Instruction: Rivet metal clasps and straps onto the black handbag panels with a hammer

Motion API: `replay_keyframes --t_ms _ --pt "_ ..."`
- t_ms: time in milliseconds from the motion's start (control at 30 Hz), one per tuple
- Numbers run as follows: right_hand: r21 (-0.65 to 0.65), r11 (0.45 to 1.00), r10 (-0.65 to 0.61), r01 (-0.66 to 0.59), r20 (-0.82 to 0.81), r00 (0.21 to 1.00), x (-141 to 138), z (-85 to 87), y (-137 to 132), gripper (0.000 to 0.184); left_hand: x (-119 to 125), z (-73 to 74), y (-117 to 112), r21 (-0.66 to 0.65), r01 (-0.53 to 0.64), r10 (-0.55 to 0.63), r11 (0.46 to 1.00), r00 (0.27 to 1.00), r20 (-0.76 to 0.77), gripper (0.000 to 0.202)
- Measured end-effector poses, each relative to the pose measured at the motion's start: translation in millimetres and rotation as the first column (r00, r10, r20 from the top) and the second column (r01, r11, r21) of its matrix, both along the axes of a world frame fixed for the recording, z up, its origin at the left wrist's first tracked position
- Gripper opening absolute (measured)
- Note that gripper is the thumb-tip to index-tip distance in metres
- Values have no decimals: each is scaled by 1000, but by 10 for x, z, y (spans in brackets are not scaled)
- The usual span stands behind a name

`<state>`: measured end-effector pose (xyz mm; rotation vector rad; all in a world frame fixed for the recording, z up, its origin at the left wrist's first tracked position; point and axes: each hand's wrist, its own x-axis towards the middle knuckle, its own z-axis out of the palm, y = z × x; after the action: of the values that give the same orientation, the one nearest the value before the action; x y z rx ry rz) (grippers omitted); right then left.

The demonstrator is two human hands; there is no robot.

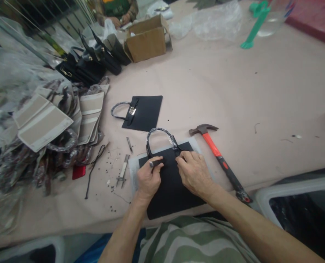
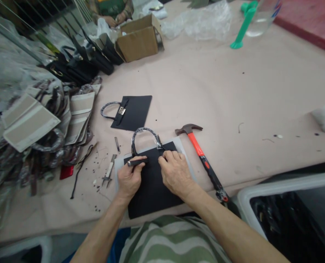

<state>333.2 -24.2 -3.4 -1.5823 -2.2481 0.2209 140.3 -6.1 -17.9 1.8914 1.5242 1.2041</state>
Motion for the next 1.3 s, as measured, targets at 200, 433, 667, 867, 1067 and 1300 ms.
replay_keyframes --t_ms 200,433,667,867,1067,1300 --pt "-27 1000 -5 5 11 1000 -17 -1 6 12 -12 -111 -32 -150 -94 119 984 979 167 23" --pt "-23 1000 -13 13 15 1000 -17 -18 12 12 17 -113 -5 -128 -34 49 991 991 121 21" --pt "-1 1000 -15 15 0 1000 -16 -31 11 11 50 -40 43 -72 13 -7 997 996 86 15" --pt "-16 1000 -16 16 -5 1000 -16 -31 12 12 136 32 76 68 31 -27 997 998 -59 11" --pt "-24 1000 -20 20 -2 1000 -9 -27 6 11 190 17 113 179 84 -54 980 984 -167 13" --pt "15 999 -35 40 -216 976 66 -13 -5 14 189 5 157 168 118 -89 979 982 -169 13"
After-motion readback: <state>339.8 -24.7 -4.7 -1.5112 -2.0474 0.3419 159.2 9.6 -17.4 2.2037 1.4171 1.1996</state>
